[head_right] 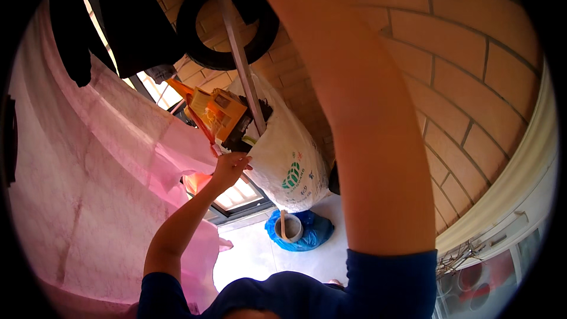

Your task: The person scrubs a white pipe and the surrounding wall area on a balcony using a small red scraper and a cloth. They dip the cloth into a bucket of water to clean the surface. The person also handles a long metal strip and a plastic bag during the process.

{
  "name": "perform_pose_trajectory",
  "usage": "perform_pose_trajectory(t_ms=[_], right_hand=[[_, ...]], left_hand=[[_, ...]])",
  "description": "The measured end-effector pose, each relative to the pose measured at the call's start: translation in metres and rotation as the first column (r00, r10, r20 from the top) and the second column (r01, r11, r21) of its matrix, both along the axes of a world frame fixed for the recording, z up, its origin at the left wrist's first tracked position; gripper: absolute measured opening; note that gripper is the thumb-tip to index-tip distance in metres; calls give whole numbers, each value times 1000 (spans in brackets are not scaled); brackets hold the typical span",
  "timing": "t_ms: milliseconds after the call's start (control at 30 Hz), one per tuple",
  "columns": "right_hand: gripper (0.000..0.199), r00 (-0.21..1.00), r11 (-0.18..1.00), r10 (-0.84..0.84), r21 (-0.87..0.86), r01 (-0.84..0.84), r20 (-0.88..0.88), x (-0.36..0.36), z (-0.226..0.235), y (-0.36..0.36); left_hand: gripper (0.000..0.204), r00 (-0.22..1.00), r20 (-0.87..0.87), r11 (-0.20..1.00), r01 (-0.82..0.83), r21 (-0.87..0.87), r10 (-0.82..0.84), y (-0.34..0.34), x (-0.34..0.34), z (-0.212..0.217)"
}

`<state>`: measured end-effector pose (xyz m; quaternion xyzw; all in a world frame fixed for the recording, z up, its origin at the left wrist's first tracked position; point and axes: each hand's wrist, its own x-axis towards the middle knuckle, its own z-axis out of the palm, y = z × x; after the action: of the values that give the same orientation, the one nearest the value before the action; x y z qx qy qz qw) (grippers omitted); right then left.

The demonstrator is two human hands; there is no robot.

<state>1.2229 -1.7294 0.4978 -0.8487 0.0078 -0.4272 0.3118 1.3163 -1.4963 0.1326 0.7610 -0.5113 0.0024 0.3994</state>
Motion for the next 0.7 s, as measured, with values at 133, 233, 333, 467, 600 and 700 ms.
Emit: perform_pose_trajectory(t_ms=[133, 233, 333, 467, 600, 700], right_hand=[[30, 989, 999, 24, -37, -18, 144, 38, -18, 15], [31, 931, 982, -161, -44, 185, 328, 45, -12, 2], [33, 957, 986, -161, -9, 168, 242, 28, -2, 18], [34, 962, 956, -217, -166, 244, 164, 46, -6, 32], [27, 981, 962, -182, -196, 192, 65, 71, -31, 37], [26, 971, 919, -229, -314, 240, 72, 97, -58, 24]], left_hand=[[18, 1000, 5, 999, -28, -25, 28, 2, -2, 10], [17, 1000, 16, 999, -19, -43, 20, -10, -11, 12], [18, 997, 33, 995, -69, -67, 71, -1, -8, 18], [19, 997, 42, 995, -59, -84, 63, -11, -15, 17], [20, 996, 35, 996, -86, -6, 86, -14, -8, 10], [21, 996, 27, 996, -89, 2, 89, -19, -1, -1]])
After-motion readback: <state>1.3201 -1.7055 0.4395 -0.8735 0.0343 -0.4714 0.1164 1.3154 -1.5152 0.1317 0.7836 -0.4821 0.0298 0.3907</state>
